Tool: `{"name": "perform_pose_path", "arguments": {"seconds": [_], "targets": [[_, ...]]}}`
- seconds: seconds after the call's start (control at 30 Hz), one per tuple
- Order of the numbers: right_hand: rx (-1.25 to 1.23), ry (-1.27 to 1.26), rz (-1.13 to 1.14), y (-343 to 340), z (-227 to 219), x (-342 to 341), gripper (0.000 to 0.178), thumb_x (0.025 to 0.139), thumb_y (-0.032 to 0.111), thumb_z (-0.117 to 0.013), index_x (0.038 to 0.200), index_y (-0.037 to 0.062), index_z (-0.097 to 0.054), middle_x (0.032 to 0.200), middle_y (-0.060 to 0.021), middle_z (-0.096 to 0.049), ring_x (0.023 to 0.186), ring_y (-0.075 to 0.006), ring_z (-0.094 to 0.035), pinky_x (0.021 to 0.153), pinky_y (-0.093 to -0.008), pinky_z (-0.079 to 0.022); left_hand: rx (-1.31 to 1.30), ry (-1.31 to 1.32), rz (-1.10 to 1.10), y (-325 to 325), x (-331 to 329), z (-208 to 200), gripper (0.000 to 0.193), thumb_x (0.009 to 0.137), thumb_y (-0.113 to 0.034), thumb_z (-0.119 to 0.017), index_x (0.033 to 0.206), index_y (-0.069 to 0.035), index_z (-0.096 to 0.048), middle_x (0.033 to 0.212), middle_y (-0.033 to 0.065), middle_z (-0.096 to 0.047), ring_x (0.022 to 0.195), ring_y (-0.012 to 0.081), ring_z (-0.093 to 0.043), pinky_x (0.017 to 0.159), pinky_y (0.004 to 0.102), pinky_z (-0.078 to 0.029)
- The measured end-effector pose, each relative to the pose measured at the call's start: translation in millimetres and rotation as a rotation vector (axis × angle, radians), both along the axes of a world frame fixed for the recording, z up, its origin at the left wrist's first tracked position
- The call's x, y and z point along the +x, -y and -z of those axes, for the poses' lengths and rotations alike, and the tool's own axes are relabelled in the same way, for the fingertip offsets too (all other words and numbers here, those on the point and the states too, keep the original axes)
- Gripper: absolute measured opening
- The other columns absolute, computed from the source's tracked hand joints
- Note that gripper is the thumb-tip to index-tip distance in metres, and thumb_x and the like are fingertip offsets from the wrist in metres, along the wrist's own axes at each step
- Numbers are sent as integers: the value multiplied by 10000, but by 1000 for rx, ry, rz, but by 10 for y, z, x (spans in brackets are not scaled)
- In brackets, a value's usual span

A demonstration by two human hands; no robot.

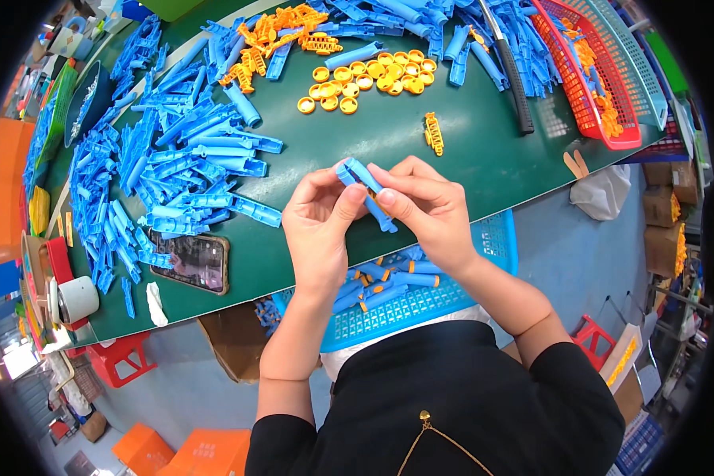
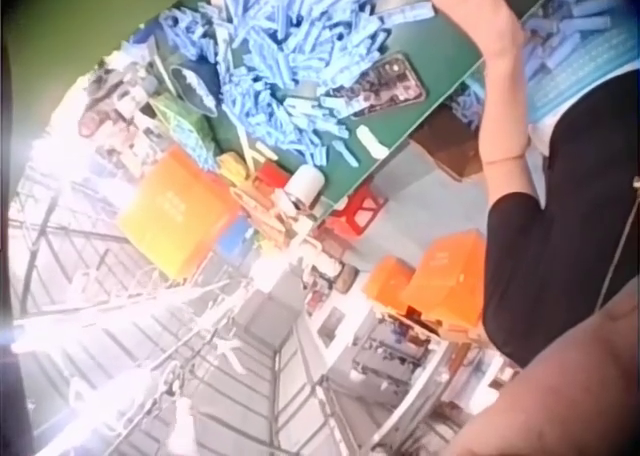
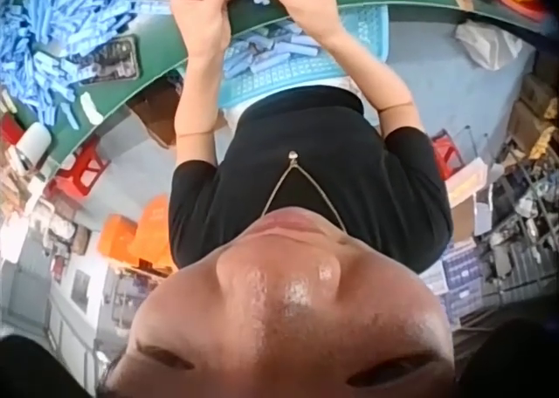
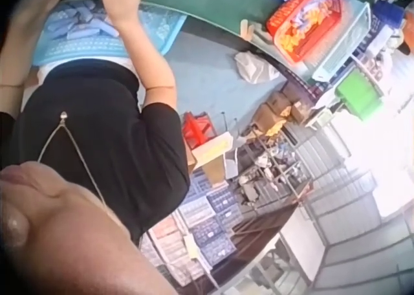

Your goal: Assembling small blue plastic tubes with yellow cap components at a factory workbench.

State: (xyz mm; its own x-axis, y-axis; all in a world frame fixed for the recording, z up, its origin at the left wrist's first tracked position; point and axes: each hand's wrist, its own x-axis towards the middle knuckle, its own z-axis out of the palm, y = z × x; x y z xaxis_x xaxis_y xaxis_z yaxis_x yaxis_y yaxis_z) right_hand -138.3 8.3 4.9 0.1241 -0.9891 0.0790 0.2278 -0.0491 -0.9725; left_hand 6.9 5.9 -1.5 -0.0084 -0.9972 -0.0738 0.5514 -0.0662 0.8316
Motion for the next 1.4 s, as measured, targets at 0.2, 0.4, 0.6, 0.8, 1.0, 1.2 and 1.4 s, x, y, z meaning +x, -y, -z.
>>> {"name": "perform_pose_path", "arguments": {"seconds": [0.2,0.4,0.6,0.8,1.0,1.2,1.4], "targets": [[-101,-170,-125,66,-37,-125,298,868,41,-666,1163,-3,-663,932,-45,-594,821,-90,-550,688,-210,-445,11,-30,101,18,83,-24,274,833,-54,-726,1068,-6,-594,1077,95,-619,981,144,-595,843,286,-511],[-168,-139,-47,-49,-108,0,429,726,14,-789,1128,-35,-650,1007,-114,-664,905,-159,-629,729,-255,-496,-74,-272,52,-7,41,51,378,786,-130,-787,1069,-46,-552,1066,103,-599,1025,185,-565,908,315,-464],[-461,-457,103,-96,-138,-3,282,712,30,-796,962,-20,-673,874,-141,-680,815,-215,-664,683,-282,-509,-219,-138,15,-76,34,36,350,788,-125,-784,1029,-44,-544,1003,112,-610,1002,199,-572,874,321,-472],[123,234,25,-45,-246,41,328,772,-14,-747,1071,-16,-612,1033,-119,-646,912,-168,-645,756,-270,-533,-310,13,-105,-67,20,20,394,817,-193,-758,1085,-64,-500,1044,123,-593,983,223,-586,884,353,-487],[384,355,-153,-9,-159,-156,226,822,-71,-673,1008,-3,-565,1068,-101,-607,922,-144,-630,811,-267,-532,-475,196,-75,-44,33,27,378,774,-37,-776,1033,-55,-502,1069,220,-645,998,284,-643,868,374,-522],[-91,-204,-36,-90,-177,-33,379,792,20,-742,1113,-7,-542,1049,-94,-611,925,-145,-638,798,-271,-546,-322,147,-190,-67,43,48,438,743,-97,-819,1034,-39,-497,956,148,-637,941,226,-650,788,312,-535],[-168,-274,-91,-59,-124,-97,406,760,38,-773,1116,-3,-582,1033,-100,-630,914,-163,-641,711,-263,-567,-199,-117,-16,-53,-24,-94,448,771,-108,-798,1098,-21,-506,1051,155,-601,930,182,-628,713,258,-546]]}}
